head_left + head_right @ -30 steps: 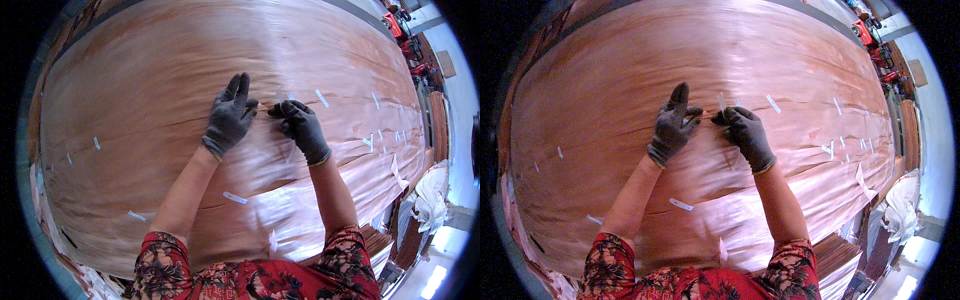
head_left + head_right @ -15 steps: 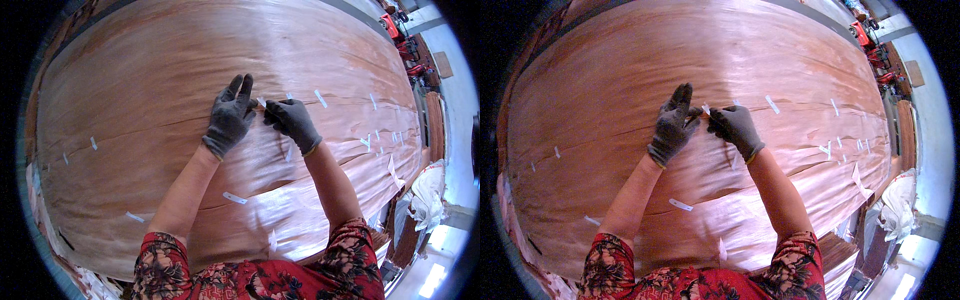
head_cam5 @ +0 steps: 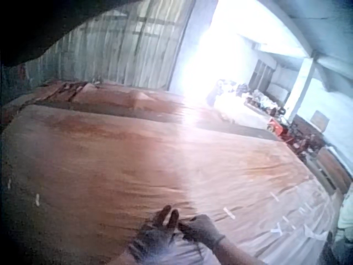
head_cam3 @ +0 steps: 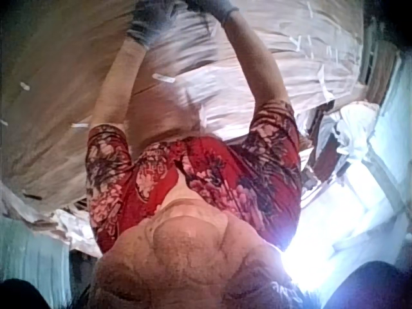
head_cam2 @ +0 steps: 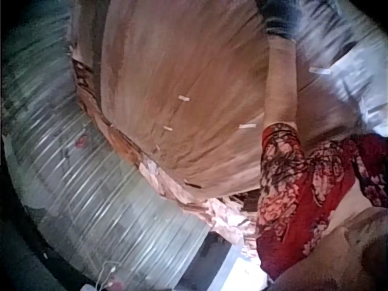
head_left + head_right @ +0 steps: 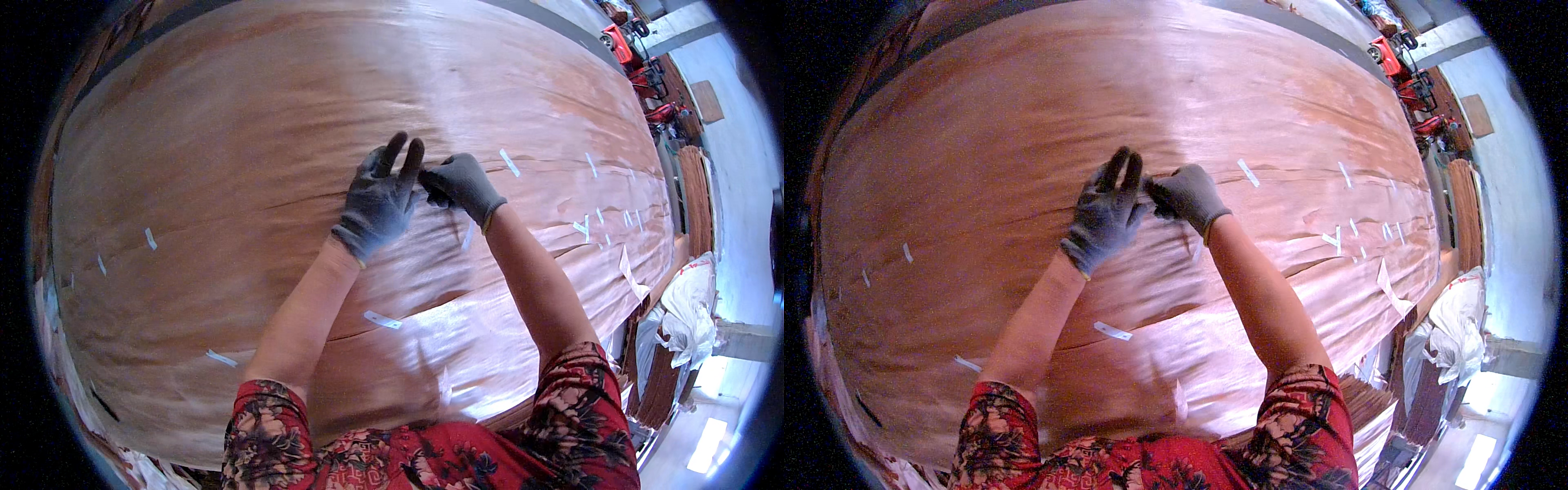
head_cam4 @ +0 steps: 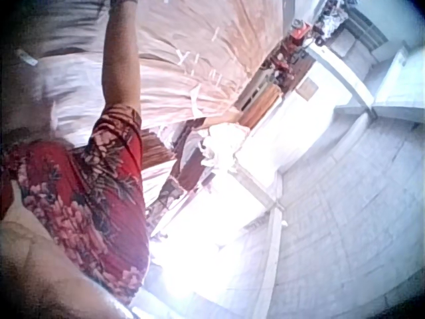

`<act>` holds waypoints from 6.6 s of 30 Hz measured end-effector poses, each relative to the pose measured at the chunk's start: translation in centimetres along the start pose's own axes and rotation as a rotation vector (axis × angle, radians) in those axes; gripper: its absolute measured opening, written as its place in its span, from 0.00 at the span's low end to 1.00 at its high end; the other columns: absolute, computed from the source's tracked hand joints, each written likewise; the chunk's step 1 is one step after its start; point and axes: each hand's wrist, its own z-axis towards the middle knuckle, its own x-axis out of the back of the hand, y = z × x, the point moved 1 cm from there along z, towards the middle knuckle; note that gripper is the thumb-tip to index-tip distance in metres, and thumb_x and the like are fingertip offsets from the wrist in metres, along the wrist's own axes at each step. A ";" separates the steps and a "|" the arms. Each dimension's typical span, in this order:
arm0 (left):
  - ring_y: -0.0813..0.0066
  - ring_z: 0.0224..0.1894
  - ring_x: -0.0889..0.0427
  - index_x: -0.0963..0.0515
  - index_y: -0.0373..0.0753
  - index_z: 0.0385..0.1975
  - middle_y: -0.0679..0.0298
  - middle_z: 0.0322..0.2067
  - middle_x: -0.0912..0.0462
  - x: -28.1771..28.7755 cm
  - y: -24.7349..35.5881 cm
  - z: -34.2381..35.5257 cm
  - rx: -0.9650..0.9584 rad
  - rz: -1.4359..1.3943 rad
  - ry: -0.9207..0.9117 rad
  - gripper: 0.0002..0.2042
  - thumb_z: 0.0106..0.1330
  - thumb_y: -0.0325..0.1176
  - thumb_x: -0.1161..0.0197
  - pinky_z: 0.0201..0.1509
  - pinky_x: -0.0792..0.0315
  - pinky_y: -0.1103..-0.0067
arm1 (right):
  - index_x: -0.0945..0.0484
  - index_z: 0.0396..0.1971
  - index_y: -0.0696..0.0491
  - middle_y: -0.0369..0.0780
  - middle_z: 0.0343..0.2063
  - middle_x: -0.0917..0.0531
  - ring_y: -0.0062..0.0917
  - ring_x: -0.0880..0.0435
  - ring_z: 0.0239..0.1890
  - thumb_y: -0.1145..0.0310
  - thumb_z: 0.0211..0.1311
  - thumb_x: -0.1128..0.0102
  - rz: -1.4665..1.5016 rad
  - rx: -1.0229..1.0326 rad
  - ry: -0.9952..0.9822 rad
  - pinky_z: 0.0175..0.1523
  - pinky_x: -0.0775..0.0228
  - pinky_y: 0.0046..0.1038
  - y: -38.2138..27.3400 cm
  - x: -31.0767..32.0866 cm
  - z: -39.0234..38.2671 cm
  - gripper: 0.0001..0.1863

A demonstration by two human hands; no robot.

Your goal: The person uses a utility knife to cut and trim large sheets of light brown material on a workbench. They repeatedly align the sheets, make precise cuts along the edges, and remove the excess strips. The person also uses small white tape pieces to secure the material during the process.

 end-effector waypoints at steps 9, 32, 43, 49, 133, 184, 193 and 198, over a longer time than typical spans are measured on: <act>0.49 0.61 0.38 0.42 0.37 0.62 0.45 0.60 0.38 0.2 0.8 0.3 -0.022 0.160 -0.102 0.34 0.54 0.36 0.40 0.66 0.48 0.60 | 0.22 0.11 0.58 0.41 0.11 0.21 0.27 0.21 0.14 0.51 0.56 0.45 -0.273 -0.105 -0.142 0.29 0.27 0.28 -0.4 1.6 -0.6 0.25; 0.49 0.60 0.40 0.24 0.48 0.48 0.58 0.49 0.29 -3.6 -1.4 -1.6 -0.055 0.079 -0.289 0.17 0.57 0.36 0.43 0.65 0.48 0.59 | 0.23 0.28 0.50 0.45 0.23 0.18 0.40 0.17 0.28 0.70 0.54 0.50 -0.376 0.171 0.372 0.31 0.27 0.38 -0.4 -3.6 -8.8 0.06; 0.47 0.63 0.45 0.26 0.54 0.53 0.54 0.58 0.37 0.2 1.3 0.5 -0.177 0.262 -0.519 0.20 0.59 0.40 0.45 0.66 0.54 0.58 | 0.22 0.39 0.50 0.40 0.23 0.17 0.31 0.19 0.19 0.57 0.61 0.45 0.273 0.264 0.257 0.28 0.28 0.33 6.1 -4.6 -21.3 0.13; 0.47 0.69 0.58 0.38 0.40 0.61 0.50 0.66 0.49 0.4 0.6 0.3 -0.031 0.177 -0.568 0.30 0.58 0.39 0.41 0.70 0.60 0.62 | 0.23 0.37 0.58 0.37 0.19 0.21 0.16 0.24 0.18 0.67 0.61 0.44 0.747 -0.113 0.281 0.21 0.32 0.19 10.7 -1.7 -26.1 0.10; 0.48 0.65 0.48 0.37 0.45 0.60 0.51 0.61 0.41 -11.3 20.1 -2.2 -0.266 -0.086 -0.713 0.29 0.52 0.24 0.49 0.68 0.53 0.58 | 0.24 0.42 0.58 0.35 0.32 0.18 0.16 0.22 0.30 0.69 0.65 0.54 0.658 -0.054 0.334 0.32 0.31 0.18 18.1 4.2 -28.1 0.13; 0.50 0.65 0.45 0.47 0.31 0.63 0.43 0.61 0.42 11.8 -10.1 -9.8 0.448 0.488 -0.101 0.38 0.56 0.46 0.43 0.69 0.56 0.61 | 0.20 0.17 0.57 0.50 0.18 0.20 0.44 0.20 0.23 0.57 0.57 0.49 -0.411 0.460 -0.359 0.34 0.29 0.39 -11.0 -16.3 -2.5 0.19; 0.57 0.70 0.56 0.49 0.34 0.65 0.50 0.66 0.50 11.8 -9.0 -8.9 0.616 0.314 -0.259 0.46 0.50 0.55 0.41 0.70 0.69 0.62 | 0.25 0.21 0.47 0.42 0.19 0.19 0.36 0.20 0.18 0.60 0.59 0.49 -0.967 0.834 0.275 0.21 0.30 0.35 -8.8 -19.0 -7.9 0.11; 0.46 0.69 0.58 0.47 0.30 0.62 0.43 0.66 0.54 15.1 -9.3 -10.5 0.670 -0.116 -0.011 0.44 0.53 0.54 0.37 0.71 0.62 0.64 | 0.22 0.27 0.52 0.41 0.19 0.19 0.29 0.19 0.18 0.69 0.59 0.48 -0.512 0.796 0.027 0.21 0.30 0.29 -6.3 -15.6 -10.1 0.06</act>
